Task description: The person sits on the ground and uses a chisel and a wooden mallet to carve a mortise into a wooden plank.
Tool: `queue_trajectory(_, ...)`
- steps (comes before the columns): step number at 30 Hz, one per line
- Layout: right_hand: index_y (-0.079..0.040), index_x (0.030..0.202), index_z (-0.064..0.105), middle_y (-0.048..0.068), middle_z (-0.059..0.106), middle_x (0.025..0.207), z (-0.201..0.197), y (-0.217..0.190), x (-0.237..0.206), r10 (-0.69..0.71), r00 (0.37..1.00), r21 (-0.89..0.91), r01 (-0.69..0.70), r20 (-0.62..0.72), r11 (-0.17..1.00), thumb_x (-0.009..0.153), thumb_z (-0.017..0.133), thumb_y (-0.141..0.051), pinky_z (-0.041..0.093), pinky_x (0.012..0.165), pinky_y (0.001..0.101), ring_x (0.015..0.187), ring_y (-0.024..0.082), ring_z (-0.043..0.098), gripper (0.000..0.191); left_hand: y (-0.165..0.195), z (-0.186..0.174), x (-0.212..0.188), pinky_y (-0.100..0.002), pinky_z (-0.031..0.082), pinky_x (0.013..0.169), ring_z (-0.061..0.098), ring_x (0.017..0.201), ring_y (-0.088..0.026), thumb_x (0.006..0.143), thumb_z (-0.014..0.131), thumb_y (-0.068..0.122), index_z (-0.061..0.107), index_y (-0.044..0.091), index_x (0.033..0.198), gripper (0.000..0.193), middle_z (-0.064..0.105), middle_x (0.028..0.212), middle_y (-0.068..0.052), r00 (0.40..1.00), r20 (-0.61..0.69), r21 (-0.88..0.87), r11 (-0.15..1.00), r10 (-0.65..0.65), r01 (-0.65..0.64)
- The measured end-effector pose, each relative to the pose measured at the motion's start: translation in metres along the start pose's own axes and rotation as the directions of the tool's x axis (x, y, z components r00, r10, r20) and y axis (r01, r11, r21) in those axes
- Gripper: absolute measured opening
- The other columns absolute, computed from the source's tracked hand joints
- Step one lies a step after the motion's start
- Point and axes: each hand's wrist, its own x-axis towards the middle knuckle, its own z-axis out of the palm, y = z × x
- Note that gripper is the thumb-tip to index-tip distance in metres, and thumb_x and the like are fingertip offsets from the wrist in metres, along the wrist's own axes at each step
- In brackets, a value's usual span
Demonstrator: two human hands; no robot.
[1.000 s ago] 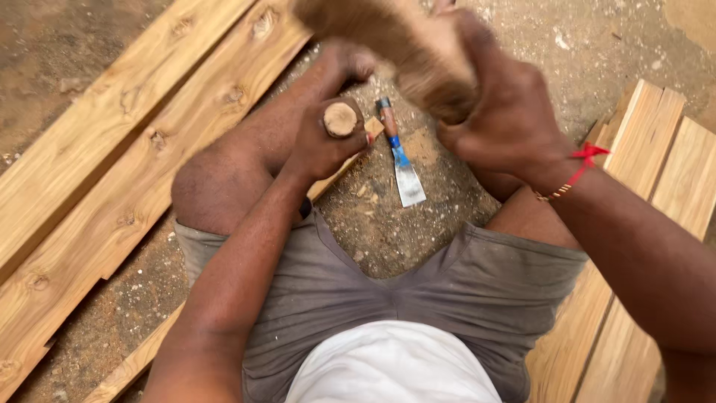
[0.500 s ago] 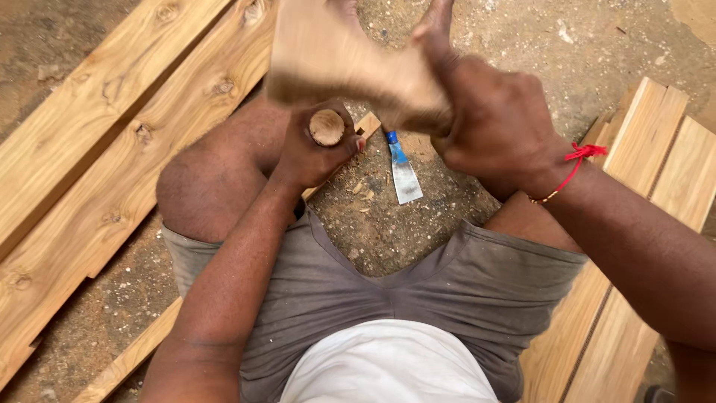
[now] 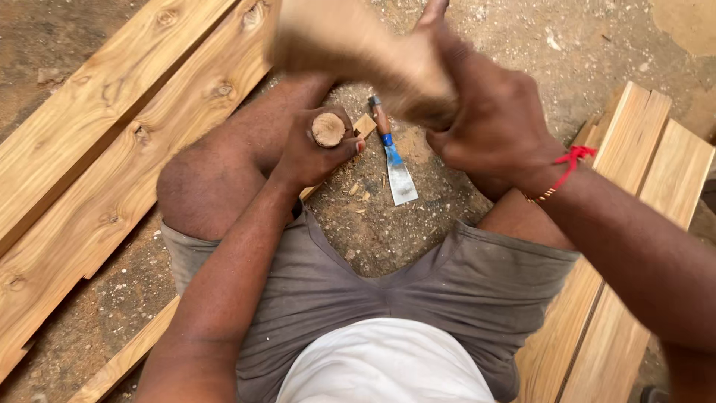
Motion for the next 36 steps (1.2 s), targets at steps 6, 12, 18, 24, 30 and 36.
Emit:
queue_trajectory(6, -0.017, 0.13, 0.051, 0.011, 0.066, 0.096, 0.012, -0.006, 0.002, -0.059, 0.936, 0.384, 0.199, -0.346, 0.902, 0.097, 0.072, -0.001, 0.064, 0.074, 0.0312, 0.077, 0.022, 0.07, 0.042, -0.01, -0.005, 0.0, -0.025, 0.05, 0.064, 0.058, 0.07, -0.007, 0.088, 0.085, 0.012, 0.062, 0.008, 0.079, 0.025, 0.065, 0.075, 0.001, 1.0, 0.02, 0.102, 0.995, 0.014, -0.016)
queue_trajectory(12, -0.002, 0.142, 0.047, 0.035, 0.066, 0.122, 0.025, -0.009, 0.0, -0.113, 0.993, -0.123, 0.109, -0.026, 0.986, 0.068, 0.078, -0.011, 0.062, 0.057, 0.0385, 0.092, 0.042, 0.072, 0.081, -0.018, 0.007, -0.003, -0.028, 0.057, 0.079, 0.062, 0.088, -0.012, 0.085, 0.08, 0.006, 0.065, 0.0, 0.101, 0.023, 0.068, 0.096, -0.006, 0.969, -0.065, 0.116, 0.967, 0.237, -0.229)
queue_trajectory(18, -0.007, 0.157, 0.03, 0.022, 0.069, 0.124, 0.02, 0.01, -0.016, 0.324, 0.946, 0.39, -0.298, 0.0, 0.871, 0.082, 0.082, -0.012, 0.063, 0.082, 0.0355, 0.096, 0.03, 0.077, 0.091, 0.017, -0.004, 0.008, -0.025, 0.051, 0.071, 0.059, 0.076, -0.008, 0.092, 0.08, 0.001, 0.061, 0.005, 0.085, 0.02, 0.063, 0.082, -0.002, 0.982, -0.075, -0.136, 0.974, 0.172, -0.181)
queue_trajectory(24, -0.004, 0.152, 0.037, 0.011, 0.072, 0.11, 0.042, 0.023, -0.044, 0.576, 0.8, 0.589, -0.55, 0.167, 0.592, 0.073, 0.086, -0.001, 0.063, 0.092, 0.0321, 0.1, 0.018, 0.074, 0.093, 0.051, -0.013, 0.011, -0.025, 0.054, 0.074, 0.063, 0.078, -0.007, 0.091, 0.075, 0.002, 0.06, 0.007, 0.084, 0.017, 0.063, 0.081, 0.0, 0.99, 0.019, -0.103, 0.986, 0.137, -0.135)
queue_trajectory(30, -0.001, 0.147, 0.042, 0.006, 0.07, 0.108, 0.081, 0.038, -0.06, 0.626, 0.738, 0.678, -0.596, 0.252, 0.431, 0.071, 0.084, 0.006, 0.063, 0.089, 0.0307, 0.1, 0.015, 0.072, 0.088, 0.055, -0.011, 0.024, -0.025, 0.05, 0.066, 0.06, 0.071, -0.005, 0.092, 0.081, 0.01, 0.061, 0.009, 0.083, 0.022, 0.063, 0.077, 0.002, 0.996, 0.054, -0.007, 0.997, 0.071, -0.071)
queue_trajectory(36, 0.002, 0.152, 0.038, 0.011, 0.065, 0.127, 0.097, 0.049, -0.068, 0.556, 0.819, 0.672, -0.493, 0.144, 0.552, 0.07, 0.086, 0.008, 0.056, 0.102, 0.0346, 0.116, 0.018, 0.066, 0.096, 0.048, -0.004, 0.03, -0.023, 0.054, 0.063, 0.064, 0.069, -0.005, 0.094, 0.083, 0.02, 0.064, 0.01, 0.085, 0.024, 0.066, 0.074, 0.002, 0.998, 0.004, 0.06, 0.997, 0.057, -0.058)
